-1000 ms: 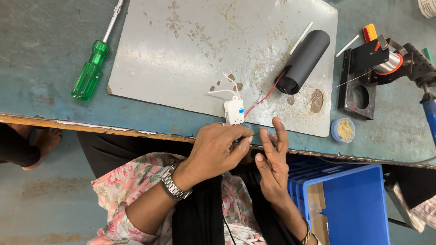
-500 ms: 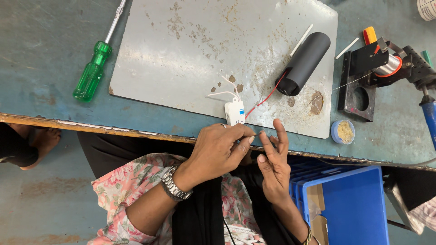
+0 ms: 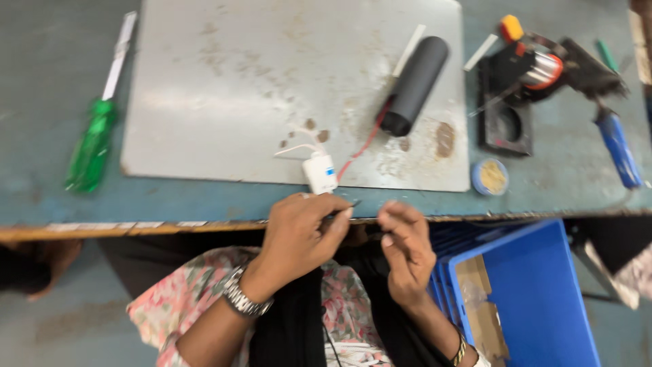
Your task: The person solders wires onto a small white electrical component and a black cylindrical housing at a workbench. They strip and position the red and black wires, apply solder paste from a small container, and use a soldering iron to attach the wire ends, repositioning the wires between joints.
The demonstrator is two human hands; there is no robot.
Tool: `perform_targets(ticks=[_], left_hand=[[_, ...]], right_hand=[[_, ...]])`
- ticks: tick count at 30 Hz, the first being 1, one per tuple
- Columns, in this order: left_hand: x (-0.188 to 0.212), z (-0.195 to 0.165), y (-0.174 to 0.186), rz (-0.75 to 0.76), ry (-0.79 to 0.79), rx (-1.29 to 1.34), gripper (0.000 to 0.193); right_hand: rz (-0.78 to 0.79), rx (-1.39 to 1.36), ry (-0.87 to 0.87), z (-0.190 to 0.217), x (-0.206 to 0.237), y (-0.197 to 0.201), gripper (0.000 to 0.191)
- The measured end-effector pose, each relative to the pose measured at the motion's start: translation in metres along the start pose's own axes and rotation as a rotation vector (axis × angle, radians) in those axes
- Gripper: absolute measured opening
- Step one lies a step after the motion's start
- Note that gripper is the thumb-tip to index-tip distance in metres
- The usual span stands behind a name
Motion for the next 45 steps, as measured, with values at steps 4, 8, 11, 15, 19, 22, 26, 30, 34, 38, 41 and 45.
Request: perform_targets(ticks=[4,8,11,15,19,22,26,30,34,38,41,45], left_hand=[[0.001,-0.001,0.0,0.009,-0.006,-0.021,0.007],[0.002,-0.001,-0.001,0.018,0.013,-0.045,0.007],[0.004,0.0,-0.002,0.052,0.056,-0.068,0.006],[0.006,0.002,-0.004,0.065,0.054,-0.096,0.008],[0.007,0.002,-0.005,0.027,0.039,-0.108,0.008],[0.002,-0.001,-0.005,0.002,0.039,-0.126,0.009],[-0.006,-0.008,0.005,-0.033,0.103,-0.165,0.008],[-0.011,-0.019,0.018,-0.069,-0.099,-0.286,0.004],[-0.013,-0.001,0.021,-0.05,-0.046,0.006,0.005],[-0.014,0.021,0.025,-0.088,0.044,0.467,0.014],[-0.018,0.031,0.032,-0.154,0.059,0.742,0.016],[-0.029,0.034,0.041,-0.077,0.067,0.613,0.015]], right_hand=[[0.149,-0.629,-0.377,-0.042,0.035,-0.005,0.021],[0.075,-1.689,-0.932,-0.075,0.041,0.001,0.039],[-0.071,-1.683,-0.688,-0.072,0.018,0.047,0.034],[0.057,-1.746,-0.725,-0.051,0.018,0.03,0.046],[0.179,-1.596,-0.758,-0.033,0.016,0.004,0.058],[0.292,-1.282,-0.839,-0.028,0.014,0.002,0.06],[0.783,-0.885,-0.629,-0.009,0.015,0.014,0.035],[0.493,-0.456,-0.319,0.001,-0.036,0.048,0.017],[0.061,0.163,0.057,0.032,-0.118,0.036,0.031],[-0.006,0.323,0.138,0.063,-0.151,0.007,0.03],[-0.04,0.383,0.208,0.073,-0.153,0.002,0.021],[-0.046,0.463,0.361,0.07,-0.15,-0.005,0.016]])
Point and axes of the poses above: each hand's wrist, its own x-axis away from the middle knuckle, its own y-axis out of the back of the hand, z = x × y, the point moved 4 cm from there along -x, towards the middle knuckle, and after that the axes turned 11 degrees about -y, right-handed, at the moved point
